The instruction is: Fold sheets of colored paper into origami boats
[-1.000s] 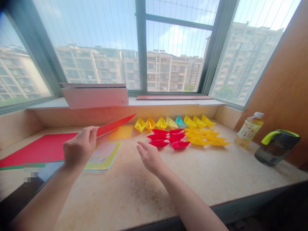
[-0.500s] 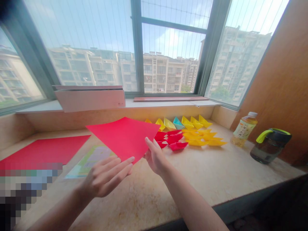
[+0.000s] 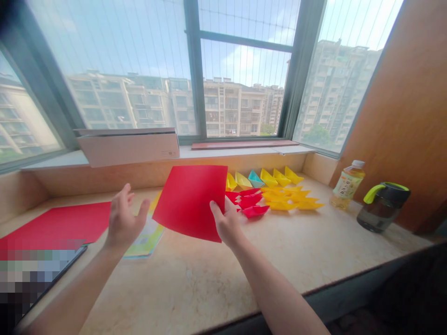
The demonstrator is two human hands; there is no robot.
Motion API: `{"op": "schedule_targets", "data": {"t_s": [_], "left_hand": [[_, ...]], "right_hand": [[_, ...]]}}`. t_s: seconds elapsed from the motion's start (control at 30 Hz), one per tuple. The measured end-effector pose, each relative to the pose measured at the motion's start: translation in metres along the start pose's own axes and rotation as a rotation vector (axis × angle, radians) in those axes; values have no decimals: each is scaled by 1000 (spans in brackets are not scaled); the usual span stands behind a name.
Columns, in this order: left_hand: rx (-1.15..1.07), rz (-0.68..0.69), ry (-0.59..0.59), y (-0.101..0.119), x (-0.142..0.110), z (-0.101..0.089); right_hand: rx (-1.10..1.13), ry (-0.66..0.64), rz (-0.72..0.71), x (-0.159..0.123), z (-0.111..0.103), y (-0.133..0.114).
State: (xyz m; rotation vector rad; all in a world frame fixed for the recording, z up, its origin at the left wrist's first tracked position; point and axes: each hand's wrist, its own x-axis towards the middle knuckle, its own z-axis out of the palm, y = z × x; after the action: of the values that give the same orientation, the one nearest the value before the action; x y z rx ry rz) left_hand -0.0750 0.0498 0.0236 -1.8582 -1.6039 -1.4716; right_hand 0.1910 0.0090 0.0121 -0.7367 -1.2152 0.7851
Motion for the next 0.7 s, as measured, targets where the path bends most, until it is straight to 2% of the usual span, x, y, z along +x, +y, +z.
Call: {"op": "schedule_targets", "data": {"t_s": [0.1,0.17,0.3,0.5,0.7], "left_hand": [[-144,-239,-139,-22,1,11],[-186,-302,-189,-29,-1,15],[-99,-320,-176,-30,-1,13],[124,-388,-198,-25,8,-4],[206,-328,-248,-29,7,-3]], "right_hand": [[50,-107,-14,-6,3,-3],[102,-166,-5,-9,5,-3],[105,-170,-6,-10,5,-2],[13,-105,-73,-7,5,-1],[-52,-144,-62,-11,11,-2]]}}
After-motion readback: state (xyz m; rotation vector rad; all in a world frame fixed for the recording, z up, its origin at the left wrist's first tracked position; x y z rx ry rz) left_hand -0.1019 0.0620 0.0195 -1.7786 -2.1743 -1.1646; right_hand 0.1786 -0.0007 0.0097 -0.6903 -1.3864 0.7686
